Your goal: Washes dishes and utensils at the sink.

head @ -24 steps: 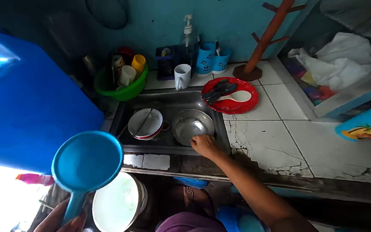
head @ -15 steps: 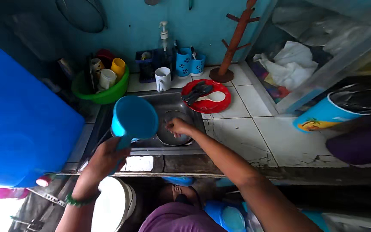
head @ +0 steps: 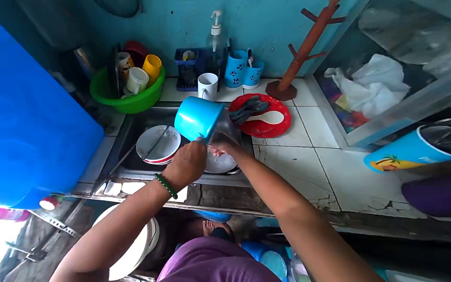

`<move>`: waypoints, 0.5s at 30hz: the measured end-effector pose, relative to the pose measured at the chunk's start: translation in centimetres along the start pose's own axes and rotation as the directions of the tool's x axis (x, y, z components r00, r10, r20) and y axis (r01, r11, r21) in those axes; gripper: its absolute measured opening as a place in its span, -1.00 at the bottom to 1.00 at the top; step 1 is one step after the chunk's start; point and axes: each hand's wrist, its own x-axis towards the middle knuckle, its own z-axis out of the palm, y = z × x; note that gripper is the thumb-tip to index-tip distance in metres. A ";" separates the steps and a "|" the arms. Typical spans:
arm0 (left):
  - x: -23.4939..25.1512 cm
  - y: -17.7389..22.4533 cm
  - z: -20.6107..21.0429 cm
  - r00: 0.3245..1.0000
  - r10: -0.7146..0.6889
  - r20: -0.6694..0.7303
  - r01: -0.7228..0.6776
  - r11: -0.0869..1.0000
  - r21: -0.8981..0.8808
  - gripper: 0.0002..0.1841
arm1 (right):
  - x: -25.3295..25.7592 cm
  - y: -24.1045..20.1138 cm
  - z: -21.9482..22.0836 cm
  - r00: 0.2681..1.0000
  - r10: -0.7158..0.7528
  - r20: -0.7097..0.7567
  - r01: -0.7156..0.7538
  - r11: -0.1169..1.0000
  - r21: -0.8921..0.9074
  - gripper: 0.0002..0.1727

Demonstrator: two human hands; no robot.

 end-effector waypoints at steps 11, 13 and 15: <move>-1.1 0.1 1.9 0.990 0.078 0.116 -0.095 0.985 0.147 -0.60 | -4.2 0.8 -1.2 0.958 -0.271 0.096 0.287 0.877 -0.385 -0.56; -1.8 -2.8 2.1 0.991 0.127 -0.045 -0.129 0.990 -0.062 -0.65 | -3.6 0.6 -1.8 0.932 -0.298 0.206 0.362 0.777 -0.515 -0.59; -3.7 -6.7 2.0 0.959 0.112 -0.261 -0.196 0.926 -0.322 -0.67 | -3.4 0.5 -2.4 0.906 -0.305 0.292 0.421 0.717 -0.556 -0.53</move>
